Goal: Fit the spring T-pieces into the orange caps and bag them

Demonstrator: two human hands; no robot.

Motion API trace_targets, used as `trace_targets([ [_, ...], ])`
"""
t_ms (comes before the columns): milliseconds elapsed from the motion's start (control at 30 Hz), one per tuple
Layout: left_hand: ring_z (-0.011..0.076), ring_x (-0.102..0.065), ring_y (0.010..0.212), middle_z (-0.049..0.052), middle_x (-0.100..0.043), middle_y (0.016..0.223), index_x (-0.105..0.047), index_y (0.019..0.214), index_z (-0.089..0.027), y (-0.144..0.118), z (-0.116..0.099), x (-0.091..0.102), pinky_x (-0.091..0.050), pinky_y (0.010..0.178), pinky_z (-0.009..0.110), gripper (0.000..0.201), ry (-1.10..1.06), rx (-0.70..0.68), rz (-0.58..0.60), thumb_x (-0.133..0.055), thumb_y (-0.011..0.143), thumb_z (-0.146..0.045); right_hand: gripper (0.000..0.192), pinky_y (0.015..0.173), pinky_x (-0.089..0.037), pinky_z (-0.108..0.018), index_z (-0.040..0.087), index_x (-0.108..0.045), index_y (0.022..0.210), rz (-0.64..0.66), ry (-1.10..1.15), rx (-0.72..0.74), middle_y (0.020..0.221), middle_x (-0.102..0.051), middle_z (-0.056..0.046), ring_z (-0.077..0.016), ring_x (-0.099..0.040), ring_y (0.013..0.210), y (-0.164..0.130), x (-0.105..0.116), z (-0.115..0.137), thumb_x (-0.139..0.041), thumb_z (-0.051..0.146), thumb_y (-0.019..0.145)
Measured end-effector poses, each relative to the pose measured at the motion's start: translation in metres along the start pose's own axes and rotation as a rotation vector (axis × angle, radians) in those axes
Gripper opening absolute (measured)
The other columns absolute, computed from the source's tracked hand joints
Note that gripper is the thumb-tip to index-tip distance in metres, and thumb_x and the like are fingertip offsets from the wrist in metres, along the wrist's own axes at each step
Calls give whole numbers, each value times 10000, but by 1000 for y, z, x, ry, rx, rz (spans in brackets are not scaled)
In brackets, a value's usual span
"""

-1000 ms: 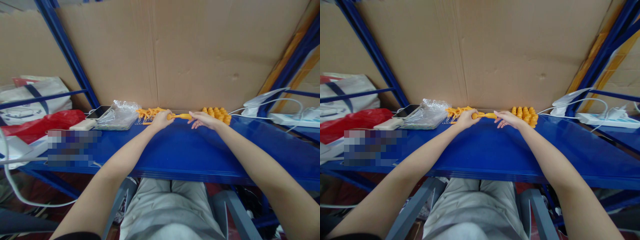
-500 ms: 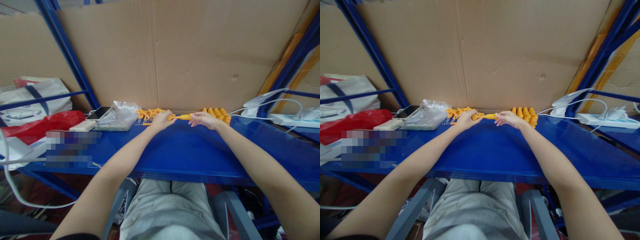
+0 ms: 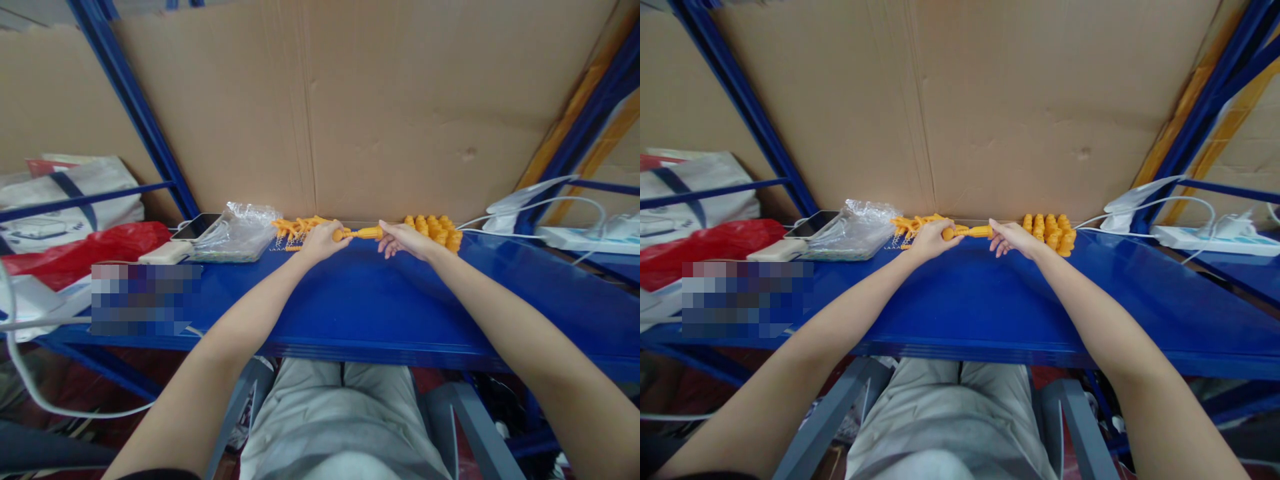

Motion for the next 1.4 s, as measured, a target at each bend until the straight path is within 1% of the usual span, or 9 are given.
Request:
trace_targets([
  [200,220,-710,804,58,-754,837,-675,896,-184,1,0,1,-514,731,307,207,3,-10,1,-724,835,-376,188,555,-528,-195,184,-661,1063,27,-16,101,1036,-762,-100,-111,-692,654,1,6,1,-697,311,929],
  [333,224,-711,810,61,-756,846,-686,907,-183,0,-1,0,-515,734,307,202,29,-7,22,-706,845,-375,163,574,-542,-197,181,-680,1042,33,-23,127,1011,-767,-87,-104,-682,653,6,8,-3,-716,250,900],
  [800,235,-705,849,71,-752,885,-678,929,-179,-1,-2,0,-518,769,317,212,36,15,66,-701,865,-379,219,674,-576,-258,169,-714,988,33,-59,174,927,-763,-88,-128,-679,679,6,8,-2,-760,345,868],
  [900,256,-711,933,89,-752,990,-659,1091,-175,-1,-4,1,-528,825,343,294,37,54,76,-678,892,-391,263,670,-568,-262,179,-685,998,-15,-101,213,930,-749,-85,-137,-677,699,10,12,-1,-761,389,859],
  [1000,271,-697,1053,132,-714,1181,-507,1388,-174,-1,-3,2,-533,883,365,535,17,102,73,-655,916,-378,325,722,-573,-307,209,-634,1077,-197,-180,302,1012,-728,-93,-179,-691,799,14,29,3,-745,424,860],
  [1067,273,-682,1108,150,-683,1255,-442,1453,-172,-1,-1,0,-529,932,381,593,20,106,79,-645,920,-335,356,799,-563,-360,223,-602,1142,-375,-306,394,1081,-708,-102,-223,-688,900,12,43,7,-714,429,875],
  [1167,285,-673,1124,146,-695,1215,-591,1291,-160,-1,3,-5,-520,982,423,401,71,64,119,-627,904,-257,344,882,-505,-429,207,-591,1202,-573,-645,520,1162,-685,-137,-293,-656,1024,3,51,14,-642,387,914],
  [1267,273,-693,1027,120,-730,1076,-706,1023,-162,-2,6,-10,-543,932,421,184,126,3,169,-593,888,-216,289,880,-432,-448,184,-615,1216,-568,-1064,532,1190,-682,-177,-340,-622,1080,-2,39,14,-522,300,968],
  [1400,243,-704,939,96,-747,973,-746,924,-170,-4,4,-12,-559,860,373,196,154,-43,202,-556,874,-186,335,877,-355,-433,180,-646,1198,-460,-1470,478,1148,-701,-180,-323,-604,1034,0,17,6,-370,194,1009],
])
Point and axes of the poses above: each hand's wrist, its own y-axis towards the middle knuckle, its own x-axis out of the back of the hand, z = x × y, the point moved 6 cm from there along y, towards the middle knuckle
